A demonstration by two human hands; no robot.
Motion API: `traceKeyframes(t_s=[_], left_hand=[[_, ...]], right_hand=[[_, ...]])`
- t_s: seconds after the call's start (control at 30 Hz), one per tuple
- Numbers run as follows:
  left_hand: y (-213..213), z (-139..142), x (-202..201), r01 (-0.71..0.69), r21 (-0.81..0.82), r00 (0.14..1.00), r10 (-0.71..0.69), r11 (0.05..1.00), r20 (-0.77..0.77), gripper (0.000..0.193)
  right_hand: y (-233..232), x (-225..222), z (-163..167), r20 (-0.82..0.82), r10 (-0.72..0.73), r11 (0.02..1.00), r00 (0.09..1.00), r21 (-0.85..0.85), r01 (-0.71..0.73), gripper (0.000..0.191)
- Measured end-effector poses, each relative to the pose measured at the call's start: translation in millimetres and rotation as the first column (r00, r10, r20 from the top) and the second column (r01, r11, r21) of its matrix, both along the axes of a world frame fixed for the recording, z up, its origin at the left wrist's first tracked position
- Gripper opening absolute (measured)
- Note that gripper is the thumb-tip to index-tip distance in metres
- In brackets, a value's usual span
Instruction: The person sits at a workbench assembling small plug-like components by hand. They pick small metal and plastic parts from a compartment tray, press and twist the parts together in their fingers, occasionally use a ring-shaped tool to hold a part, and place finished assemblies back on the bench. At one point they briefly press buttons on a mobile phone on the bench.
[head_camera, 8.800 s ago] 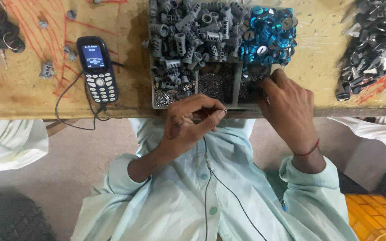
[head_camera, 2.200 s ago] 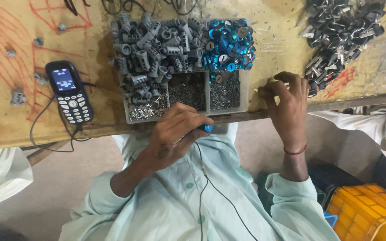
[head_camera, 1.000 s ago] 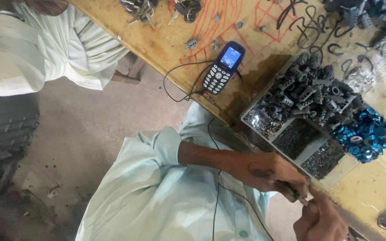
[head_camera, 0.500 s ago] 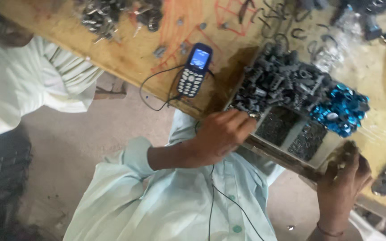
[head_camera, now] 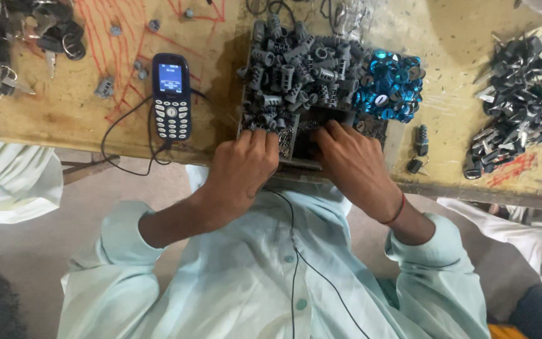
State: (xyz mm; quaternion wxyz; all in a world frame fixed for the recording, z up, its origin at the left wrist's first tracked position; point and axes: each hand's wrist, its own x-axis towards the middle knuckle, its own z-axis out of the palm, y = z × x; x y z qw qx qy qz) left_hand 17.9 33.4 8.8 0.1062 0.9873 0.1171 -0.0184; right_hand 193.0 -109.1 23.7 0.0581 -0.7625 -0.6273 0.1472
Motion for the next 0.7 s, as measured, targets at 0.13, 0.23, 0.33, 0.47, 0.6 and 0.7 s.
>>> traceKeyframes(t_s=[0.13, 0.23, 0.33, 0.47, 0.6, 0.7], left_hand=[[3.5, 8.2, -5.8, -0.031, -0.103, 0.991, 0.044, 0.994, 0.127, 0.022], [7.6, 18.7, -11.5, -0.014, -0.366, 0.951, 0.126, 0.931, 0.283, 0.023], [6.5, 21.2, -11.2, 0.025, -0.595, 0.894, 0.248, 0.803, 0.372, 0.024], [-8.0, 13.8, -4.1, -0.008, -0.666, 0.808, 0.397, 0.746, 0.435, 0.020], [-21.0, 9.3, 1.0, 0.016, -0.801, 0.774, 0.500, 0.598, 0.389, 0.011], [-27.4, 5.6, 9.0, -0.064, -0.976, 0.806, 0.587, 0.207, 0.072, 0.010]], right_hand=[[-0.6, -2.0, 4.3, -0.026, -0.055, 0.998, 0.998, 0.015, 0.055, 0.018], [-8.1, -3.2, 7.2, -0.229, -0.147, 0.978, 0.962, 0.112, 0.176, 0.012], [-19.5, -2.6, 2.4, -0.425, -0.264, 0.921, 0.866, 0.157, 0.357, 0.015], [-31.7, 0.3, -8.0, -0.824, -0.223, 0.867, 0.521, 0.076, 0.492, 0.011], [-38.6, -2.4, -13.3, -0.947, -0.263, 0.793, 0.185, -0.102, 0.600, 0.006], [-43.1, -3.8, -13.5, -0.967, -0.222, 0.799, 0.127, -0.106, 0.592, 0.005]])
